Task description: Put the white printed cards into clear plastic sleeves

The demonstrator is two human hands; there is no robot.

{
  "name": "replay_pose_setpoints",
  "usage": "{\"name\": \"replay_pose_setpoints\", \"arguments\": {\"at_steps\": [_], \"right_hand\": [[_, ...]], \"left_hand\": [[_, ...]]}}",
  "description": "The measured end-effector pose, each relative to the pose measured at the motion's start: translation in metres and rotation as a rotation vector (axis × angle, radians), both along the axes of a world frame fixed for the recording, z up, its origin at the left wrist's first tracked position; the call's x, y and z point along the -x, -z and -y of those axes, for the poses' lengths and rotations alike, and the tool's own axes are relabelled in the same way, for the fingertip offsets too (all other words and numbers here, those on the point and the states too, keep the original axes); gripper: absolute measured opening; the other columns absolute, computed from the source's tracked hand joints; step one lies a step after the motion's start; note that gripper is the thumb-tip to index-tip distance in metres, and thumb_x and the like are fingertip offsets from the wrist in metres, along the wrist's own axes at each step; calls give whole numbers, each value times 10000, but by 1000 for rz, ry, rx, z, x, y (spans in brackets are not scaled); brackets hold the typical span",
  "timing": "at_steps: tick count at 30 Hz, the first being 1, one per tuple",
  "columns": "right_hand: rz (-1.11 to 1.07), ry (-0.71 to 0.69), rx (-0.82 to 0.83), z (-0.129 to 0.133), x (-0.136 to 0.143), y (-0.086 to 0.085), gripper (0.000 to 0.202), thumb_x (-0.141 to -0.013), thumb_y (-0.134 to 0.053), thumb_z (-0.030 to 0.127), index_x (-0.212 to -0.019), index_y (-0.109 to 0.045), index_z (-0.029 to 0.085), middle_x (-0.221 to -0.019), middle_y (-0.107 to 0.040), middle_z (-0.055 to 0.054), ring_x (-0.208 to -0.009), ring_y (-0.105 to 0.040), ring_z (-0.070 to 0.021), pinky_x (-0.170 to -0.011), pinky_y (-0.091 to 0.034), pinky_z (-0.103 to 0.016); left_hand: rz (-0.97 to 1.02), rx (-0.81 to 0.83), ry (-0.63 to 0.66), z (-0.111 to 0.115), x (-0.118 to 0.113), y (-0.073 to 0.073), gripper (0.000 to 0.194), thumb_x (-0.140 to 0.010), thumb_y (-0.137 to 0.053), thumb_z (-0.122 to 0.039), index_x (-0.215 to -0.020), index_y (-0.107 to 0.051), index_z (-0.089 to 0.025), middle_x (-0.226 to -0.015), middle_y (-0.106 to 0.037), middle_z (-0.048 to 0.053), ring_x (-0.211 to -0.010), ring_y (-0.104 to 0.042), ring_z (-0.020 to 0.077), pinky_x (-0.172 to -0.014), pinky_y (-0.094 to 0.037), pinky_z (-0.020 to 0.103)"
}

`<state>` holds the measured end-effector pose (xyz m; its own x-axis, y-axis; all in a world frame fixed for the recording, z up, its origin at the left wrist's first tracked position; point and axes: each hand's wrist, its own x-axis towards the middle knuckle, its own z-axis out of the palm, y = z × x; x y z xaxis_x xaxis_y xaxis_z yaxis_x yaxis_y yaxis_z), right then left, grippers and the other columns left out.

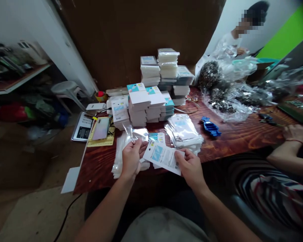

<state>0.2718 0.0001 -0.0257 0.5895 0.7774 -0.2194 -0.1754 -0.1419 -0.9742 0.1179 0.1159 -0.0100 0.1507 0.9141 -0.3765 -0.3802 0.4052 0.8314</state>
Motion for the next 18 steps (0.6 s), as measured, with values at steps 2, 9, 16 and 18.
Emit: {"name": "replay_pose_setpoints", "arguments": {"at_steps": [2, 9, 16, 18], "right_hand": [[38, 53, -21, -3, 0, -2, 338, -794, -718, 491, -834, -608, 174, -609, -635, 10, -491, -556, -137, -434, -437, -221], [127, 177, -129, -20, 20, 0, 317, -816, -673, 482, -789, -556, 190, -580, -525, 48, -499, -468, -110, -452, -399, -215], [143, 187, -239, -57, 37, 6, 335, -818, -663, 442, -1028, -575, 197, -996, -642, -50, -864, -612, -190, -737, -519, -302], [20, 34, -255, -59, 30, 7, 430, -809, -683, 454, -1141, -589, 199, -1099, -653, -71, -929, -632, -210, -788, -529, -331]], "left_hand": [[12, 19, 19, 3, 1, 1, 313, -724, -798, -344, -876, -616, -140, -843, -740, 83, -700, -716, 183, -618, -569, 279], [41, -15, 187, 17, 4, -4, 338, -739, -785, -360, -941, -646, -126, -869, -743, 93, -726, -720, 209, -602, -575, 302], [63, 8, 350, 30, 1, -8, 396, -772, -770, -337, -1083, -677, -110, -1020, -744, 129, -803, -722, 227, -664, -606, 327], [41, 0, 341, 28, 5, -8, 387, -790, -754, -334, -1096, -673, -112, -1008, -746, 127, -791, -720, 221, -657, -608, 326]]}}
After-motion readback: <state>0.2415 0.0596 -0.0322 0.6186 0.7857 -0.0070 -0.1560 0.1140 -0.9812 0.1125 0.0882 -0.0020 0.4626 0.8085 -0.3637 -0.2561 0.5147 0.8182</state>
